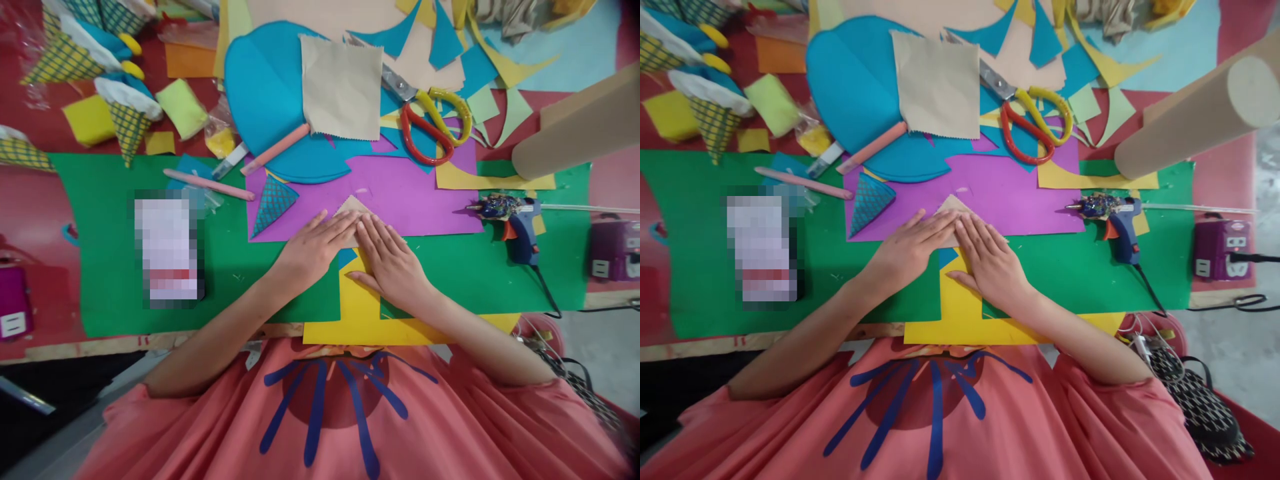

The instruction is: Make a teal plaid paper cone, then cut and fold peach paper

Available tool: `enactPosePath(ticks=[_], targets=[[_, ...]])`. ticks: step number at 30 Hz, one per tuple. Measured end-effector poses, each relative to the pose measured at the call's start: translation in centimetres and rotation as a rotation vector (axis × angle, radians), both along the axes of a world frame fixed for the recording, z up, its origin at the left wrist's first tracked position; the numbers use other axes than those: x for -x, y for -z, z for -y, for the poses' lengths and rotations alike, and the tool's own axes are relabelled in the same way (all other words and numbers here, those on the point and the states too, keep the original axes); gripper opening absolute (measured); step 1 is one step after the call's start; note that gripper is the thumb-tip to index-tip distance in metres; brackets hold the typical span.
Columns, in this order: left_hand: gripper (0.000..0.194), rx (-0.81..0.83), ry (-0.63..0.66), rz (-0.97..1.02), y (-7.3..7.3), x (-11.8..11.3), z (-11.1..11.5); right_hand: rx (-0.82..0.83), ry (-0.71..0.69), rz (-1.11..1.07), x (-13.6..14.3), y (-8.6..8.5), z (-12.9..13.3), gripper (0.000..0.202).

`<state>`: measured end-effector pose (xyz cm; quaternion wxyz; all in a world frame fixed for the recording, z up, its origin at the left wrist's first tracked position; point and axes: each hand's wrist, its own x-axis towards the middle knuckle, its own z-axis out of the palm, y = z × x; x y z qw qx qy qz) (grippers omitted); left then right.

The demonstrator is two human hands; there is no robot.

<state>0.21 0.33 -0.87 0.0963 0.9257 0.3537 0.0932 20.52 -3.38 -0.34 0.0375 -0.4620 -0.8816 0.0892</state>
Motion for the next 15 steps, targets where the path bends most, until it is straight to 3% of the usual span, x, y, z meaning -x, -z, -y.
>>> enactPosePath(ticks=[4, 11, 15], targets=[[0.052, 0.038, -0.036, -0.007, -0.4, 0.2, -0.1, 0.012, 0.056, 0.022, -1.0, -0.3, 0.4, 0.074], [0.034, -0.13, -0.101, -0.024, -2.3, -0.1, 0.5, 0.007, 0.07, 0.019, -1.3, -0.1, 0.6, 0.074], [0.023, -0.227, 0.033, -0.009, -2.4, -1.3, 0.9, -0.03, 0.052, 0.027, -1.2, 0.0, 0.7, 0.074]])
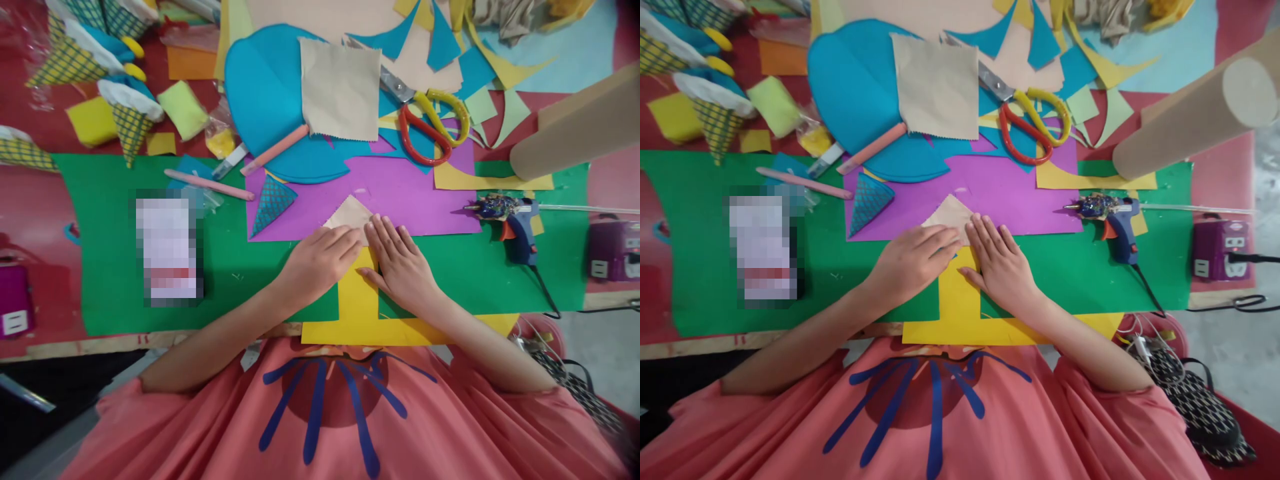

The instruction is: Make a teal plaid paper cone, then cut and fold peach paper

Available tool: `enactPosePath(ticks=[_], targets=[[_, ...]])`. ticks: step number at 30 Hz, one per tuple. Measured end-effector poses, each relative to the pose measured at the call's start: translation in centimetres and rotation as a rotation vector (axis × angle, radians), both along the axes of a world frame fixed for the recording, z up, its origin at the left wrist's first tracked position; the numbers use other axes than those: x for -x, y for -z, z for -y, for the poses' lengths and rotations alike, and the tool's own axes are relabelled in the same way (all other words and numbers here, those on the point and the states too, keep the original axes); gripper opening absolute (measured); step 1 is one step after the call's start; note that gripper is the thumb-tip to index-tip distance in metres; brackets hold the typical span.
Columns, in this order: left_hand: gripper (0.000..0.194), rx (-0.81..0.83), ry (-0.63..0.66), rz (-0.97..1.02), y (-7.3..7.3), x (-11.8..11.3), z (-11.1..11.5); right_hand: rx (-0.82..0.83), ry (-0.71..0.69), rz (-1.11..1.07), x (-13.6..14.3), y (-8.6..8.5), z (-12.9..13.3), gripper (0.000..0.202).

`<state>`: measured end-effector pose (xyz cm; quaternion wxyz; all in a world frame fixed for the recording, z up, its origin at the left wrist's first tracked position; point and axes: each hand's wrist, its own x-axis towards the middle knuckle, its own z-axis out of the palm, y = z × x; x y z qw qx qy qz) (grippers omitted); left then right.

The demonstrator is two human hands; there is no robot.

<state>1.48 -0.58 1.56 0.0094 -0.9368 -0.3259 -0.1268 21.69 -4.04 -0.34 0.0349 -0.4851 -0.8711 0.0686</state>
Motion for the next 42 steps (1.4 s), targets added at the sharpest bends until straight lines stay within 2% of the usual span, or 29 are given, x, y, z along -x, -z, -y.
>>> enactPosePath(ticks=[3, 6, 12, 16, 19, 21, 25, 30, 35, 38, 40, 42], targets=[[0.017, 0.005, 0.046, 0.029, 0.3, -0.5, -0.3, -0.002, 0.018, -0.006, 0.1, -0.1, 0.0, 0.071], [0.015, 0.006, 0.042, 0.045, 0.6, -0.6, -0.7, -0.042, 0.031, -0.018, -0.4, -0.8, -0.6, 0.053], [0.014, 0.05, 0.052, 0.054, 0.8, -0.3, -1.1, -0.137, -0.113, -0.077, -2.4, -2.4, -2.6, 0.025], [0.016, 0.078, 0.04, 0.035, 0.9, -0.4, -1.1, -0.308, -0.311, -0.039, -2.6, -2.4, -3.7, 0.023], [0.017, 0.071, 0.035, 0.02, 1.0, -0.5, -1.2, -0.409, -0.376, -0.002, -2.5, -2.3, -4.0, 0.024], [0.017, 0.07, 0.034, 0.032, 1.1, -0.5, -1.3, -0.403, -0.384, -0.003, -2.6, -2.2, -4.0, 0.026], [0.02, 0.095, 0.026, 0.058, 1.1, -0.5, -1.3, -0.291, -0.382, -0.037, -2.7, -1.9, -4.2, 0.031], [0.02, 0.129, 0.01, 0.025, 1.1, -0.9, -1.3, -0.179, -0.331, -0.069, -2.2, -1.8, -4.9, 0.033], [0.019, 0.104, -0.055, 0.077, 0.6, -1.2, -1.5, -0.049, -0.247, -0.187, -1.7, -3.3, -5.9, 0.027], [0.014, 0.263, -0.161, 0.305, -0.3, -0.7, -2.0, 0.032, -0.088, -0.356, -1.7, -4.8, -6.4, 0.024], [0.012, 0.458, -0.276, 0.541, -1.0, -0.1, -2.3, 0.1, 0.051, -0.52, -1.6, -5.3, -6.7, 0.035], [0.016, 0.623, -0.394, 0.75, -1.3, 0.2, -2.7, 0.22, 0.102, -0.722, -1.3, -5.3, -6.8, 0.045]])
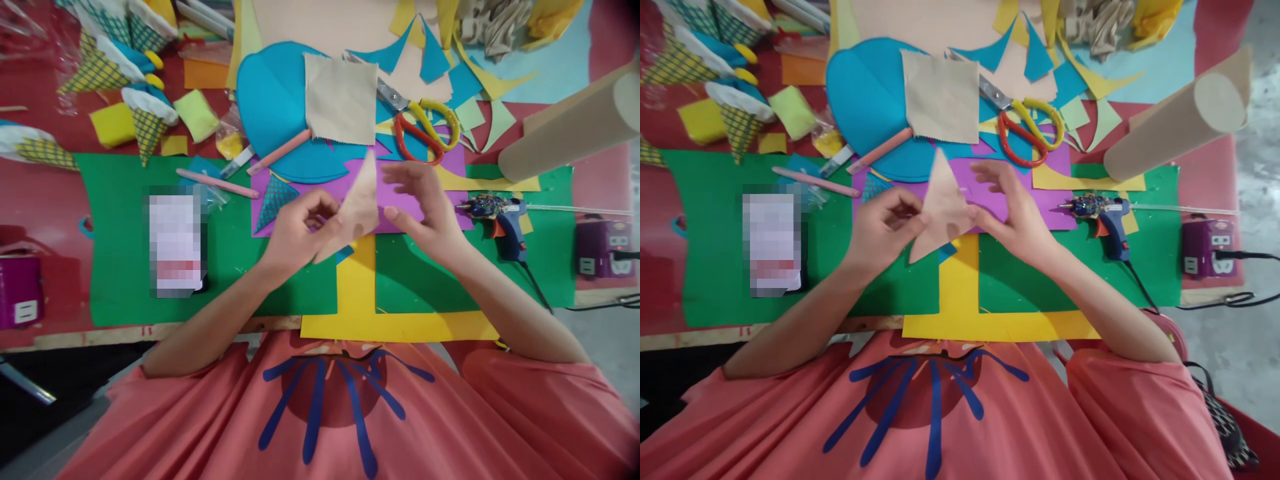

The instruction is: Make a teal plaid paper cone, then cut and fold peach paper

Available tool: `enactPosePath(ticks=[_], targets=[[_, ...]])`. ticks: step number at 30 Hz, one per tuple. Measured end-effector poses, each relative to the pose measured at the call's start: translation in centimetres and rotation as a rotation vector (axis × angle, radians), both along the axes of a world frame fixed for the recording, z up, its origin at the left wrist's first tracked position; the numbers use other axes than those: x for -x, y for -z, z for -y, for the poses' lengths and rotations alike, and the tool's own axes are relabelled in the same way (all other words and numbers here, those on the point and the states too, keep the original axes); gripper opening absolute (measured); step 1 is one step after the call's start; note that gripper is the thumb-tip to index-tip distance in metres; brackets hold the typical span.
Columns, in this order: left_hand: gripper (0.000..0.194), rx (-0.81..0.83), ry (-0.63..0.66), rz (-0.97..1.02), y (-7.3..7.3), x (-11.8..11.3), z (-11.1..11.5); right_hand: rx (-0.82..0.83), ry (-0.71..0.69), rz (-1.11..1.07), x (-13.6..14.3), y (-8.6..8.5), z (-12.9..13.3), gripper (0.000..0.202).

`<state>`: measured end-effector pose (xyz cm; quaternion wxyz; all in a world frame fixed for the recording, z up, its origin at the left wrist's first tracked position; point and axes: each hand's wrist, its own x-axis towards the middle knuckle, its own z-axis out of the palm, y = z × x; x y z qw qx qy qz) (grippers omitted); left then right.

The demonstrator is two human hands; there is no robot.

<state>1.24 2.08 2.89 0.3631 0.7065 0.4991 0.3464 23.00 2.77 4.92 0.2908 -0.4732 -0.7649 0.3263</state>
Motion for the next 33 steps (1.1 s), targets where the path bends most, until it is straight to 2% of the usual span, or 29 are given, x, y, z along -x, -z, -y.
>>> enactPosePath(ticks=[3, 6, 11, 14, 16, 18, 20, 22, 25, 29, 31, 33], targets=[[0.019, 0.149, -0.086, 0.166, 0.3, 0.2, -0.3, 0.266, -0.072, -0.252, 0.8, 1.0, 0.1, 0.05], [0.02, 0.196, -0.104, 0.215, 1.4, 0.2, -0.2, 0.427, -0.04, -0.371, 1.5, 2.0, 0.3, 0.043], [0.011, 0.187, -0.056, 0.183, 2.8, 0.8, 0.7, 0.416, -0.003, -0.392, 1.6, 2.8, 0.5, 0.034], [0.028, 0.059, -0.059, 0.064, 3.0, 1.4, 1.4, 0.392, -0.018, -0.31, 1.3, 3.5, 0.3, 0.029], [0.03, -0.144, -0.025, -0.105, 2.8, 1.7, 1.9, 0.355, -0.032, -0.23, 1.1, 3.9, 0.1, 0.028], [0.023, -0.318, 0.119, -0.272, 2.8, 1.9, 2.2, 0.306, -0.043, -0.149, 1.0, 4.2, 0.0, 0.027], [0.022, -0.422, 0.271, -0.403, 2.9, 1.9, 2.3, 0.269, -0.047, -0.069, 1.0, 4.1, 0.0, 0.027], [0.024, -0.484, 0.354, -0.508, 3.1, 1.9, 2.3, 0.228, -0.033, 0.036, 1.0, 4.0, 0.0, 0.026], [0.025, -0.544, 0.378, -0.599, 3.4, 1.8, 2.1, 0.108, 0.0, 0.23, 0.7, 3.9, -0.1, 0.02], [0.025, -0.545, 0.367, -0.619, 3.4, 1.7, 2.1, -0.181, -0.028, 0.404, 0.1, 4.2, 0.1, 0.016], [0.026, -0.519, 0.354, -0.627, 3.3, 1.6, 2.1, -0.312, -0.093, 0.443, 0.1, 4.2, 0.6, 0.018], [0.025, -0.508, 0.338, -0.626, 3.1, 1.6, 2.2, -0.402, -0.224, 0.443, 0.4, 4.3, 1.3, 0.023]])
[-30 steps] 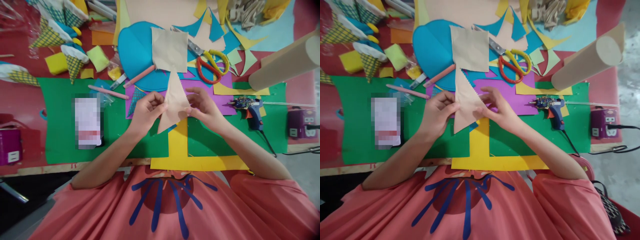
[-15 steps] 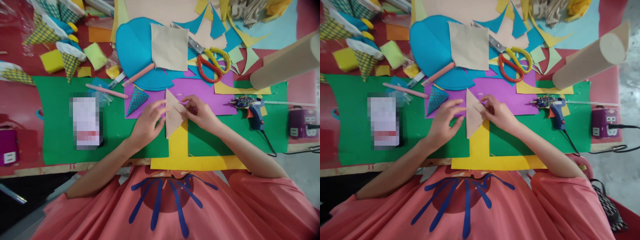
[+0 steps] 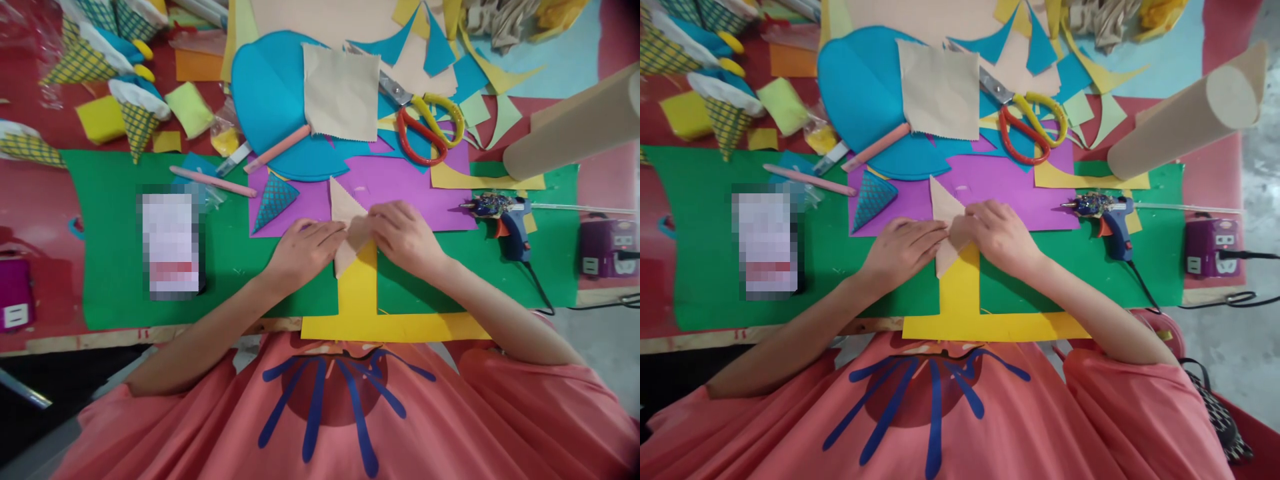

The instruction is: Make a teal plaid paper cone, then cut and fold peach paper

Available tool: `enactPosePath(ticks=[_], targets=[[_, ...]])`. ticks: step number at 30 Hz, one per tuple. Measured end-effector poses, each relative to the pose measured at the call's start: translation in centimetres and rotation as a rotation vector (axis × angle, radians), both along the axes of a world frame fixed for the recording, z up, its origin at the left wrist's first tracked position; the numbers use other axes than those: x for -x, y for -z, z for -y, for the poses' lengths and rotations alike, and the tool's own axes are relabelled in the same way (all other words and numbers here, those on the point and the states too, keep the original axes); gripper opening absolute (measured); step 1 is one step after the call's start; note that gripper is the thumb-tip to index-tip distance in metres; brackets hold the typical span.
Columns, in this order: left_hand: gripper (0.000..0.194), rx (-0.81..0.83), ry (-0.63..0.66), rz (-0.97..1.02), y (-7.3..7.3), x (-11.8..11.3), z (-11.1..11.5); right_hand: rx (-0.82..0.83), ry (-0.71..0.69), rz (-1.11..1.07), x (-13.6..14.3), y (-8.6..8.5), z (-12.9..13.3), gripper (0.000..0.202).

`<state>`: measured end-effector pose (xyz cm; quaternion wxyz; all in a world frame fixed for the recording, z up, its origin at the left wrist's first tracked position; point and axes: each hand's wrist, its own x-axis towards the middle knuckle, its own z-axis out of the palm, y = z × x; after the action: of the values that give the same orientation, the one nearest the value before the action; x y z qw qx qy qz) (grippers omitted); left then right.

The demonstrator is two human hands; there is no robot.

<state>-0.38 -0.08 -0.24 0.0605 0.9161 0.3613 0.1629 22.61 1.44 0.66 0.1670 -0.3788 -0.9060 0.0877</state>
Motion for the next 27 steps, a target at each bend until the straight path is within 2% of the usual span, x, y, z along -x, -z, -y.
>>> enactPosePath(ticks=[2, 4, 11, 14, 16, 19, 23, 27], targets=[[0.024, 0.0, -0.004, 0.006, -0.1, 0.0, 0.0, -0.033, -0.149, 0.002, 0.5, 0.0, 0.9, 0.024], [0.025, 0.027, -0.002, -0.003, -0.2, 0.2, -0.1, -0.075, -0.209, -0.009, 1.1, -0.1, 1.7, 0.022], [0.038, 0.244, 0.026, -0.043, -0.5, 0.8, -0.4, -0.193, -0.186, 0.024, 1.8, 0.1, 2.4, 0.016], [0.035, 0.298, 0.026, -0.035, -1.0, 0.9, -0.5, -0.224, -0.214, 0.008, 1.8, 0.4, 2.3, 0.019], [0.033, 0.334, 0.028, -0.029, -1.4, 1.0, -0.6, -0.182, -0.208, -0.025, 1.8, 0.6, 2.1, 0.021], [0.037, 0.389, 0.028, -0.024, -1.6, 1.0, -0.7, 0.008, -0.146, -0.152, 1.8, 0.6, 1.7, 0.019], [0.028, 0.435, -0.088, 0.027, -1.2, 0.7, -1.0, 0.257, -0.079, -0.286, 1.7, 0.2, 1.2, 0.016], [0.018, 0.443, -0.155, 0.098, -0.9, 0.2, -1.3, 0.312, -0.024, -0.262, 1.1, -0.5, 1.3, 0.015]])
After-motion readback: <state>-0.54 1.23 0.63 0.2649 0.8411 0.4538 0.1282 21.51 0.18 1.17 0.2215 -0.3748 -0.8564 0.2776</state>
